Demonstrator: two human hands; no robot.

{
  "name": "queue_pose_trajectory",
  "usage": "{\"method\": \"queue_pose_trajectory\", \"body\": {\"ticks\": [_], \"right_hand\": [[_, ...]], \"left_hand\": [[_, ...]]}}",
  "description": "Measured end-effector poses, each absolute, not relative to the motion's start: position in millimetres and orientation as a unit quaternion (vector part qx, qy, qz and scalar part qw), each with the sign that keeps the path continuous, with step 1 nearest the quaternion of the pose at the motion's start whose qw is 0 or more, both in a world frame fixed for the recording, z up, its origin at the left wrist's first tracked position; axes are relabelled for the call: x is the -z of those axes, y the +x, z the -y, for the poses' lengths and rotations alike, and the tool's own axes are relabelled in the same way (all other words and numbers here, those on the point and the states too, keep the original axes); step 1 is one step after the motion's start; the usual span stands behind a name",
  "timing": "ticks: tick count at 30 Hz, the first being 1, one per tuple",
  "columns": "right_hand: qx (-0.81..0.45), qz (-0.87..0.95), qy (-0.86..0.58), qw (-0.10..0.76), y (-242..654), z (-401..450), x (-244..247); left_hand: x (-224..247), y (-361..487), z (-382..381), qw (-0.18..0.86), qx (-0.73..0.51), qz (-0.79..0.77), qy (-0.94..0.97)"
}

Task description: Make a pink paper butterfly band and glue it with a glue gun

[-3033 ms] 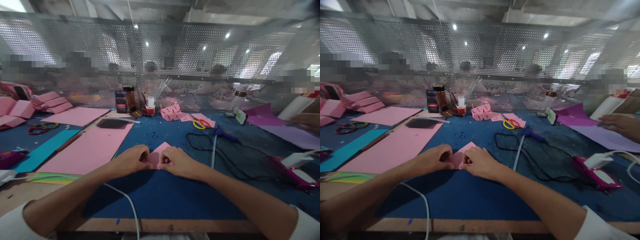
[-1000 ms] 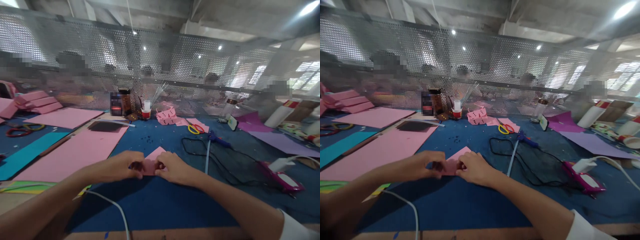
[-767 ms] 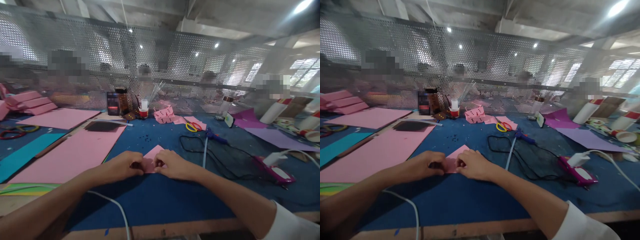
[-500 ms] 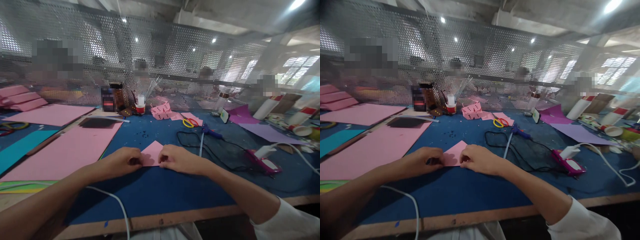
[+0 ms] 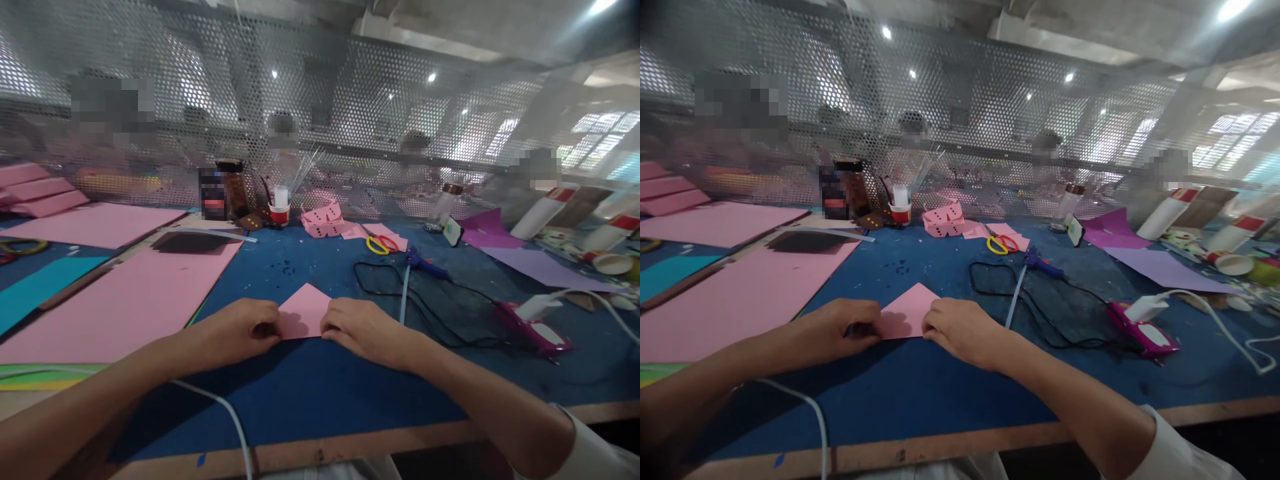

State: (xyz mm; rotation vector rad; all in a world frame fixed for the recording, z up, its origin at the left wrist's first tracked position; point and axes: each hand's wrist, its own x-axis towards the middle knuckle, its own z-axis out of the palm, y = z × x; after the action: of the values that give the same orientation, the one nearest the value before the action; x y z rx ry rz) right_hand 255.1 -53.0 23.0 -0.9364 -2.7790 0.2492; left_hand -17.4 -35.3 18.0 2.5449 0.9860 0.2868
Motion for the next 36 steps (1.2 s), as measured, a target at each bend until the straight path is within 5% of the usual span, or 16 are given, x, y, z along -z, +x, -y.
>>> {"method": "queue_pose_trajectory", "body": {"ticks": [36], "right_hand": [[-0.202,0.884,-0.420,0.041,273,43,-43]], "left_hand": [[-19,-20,28,0.251,-0.064,-0.438,0.861]]}}
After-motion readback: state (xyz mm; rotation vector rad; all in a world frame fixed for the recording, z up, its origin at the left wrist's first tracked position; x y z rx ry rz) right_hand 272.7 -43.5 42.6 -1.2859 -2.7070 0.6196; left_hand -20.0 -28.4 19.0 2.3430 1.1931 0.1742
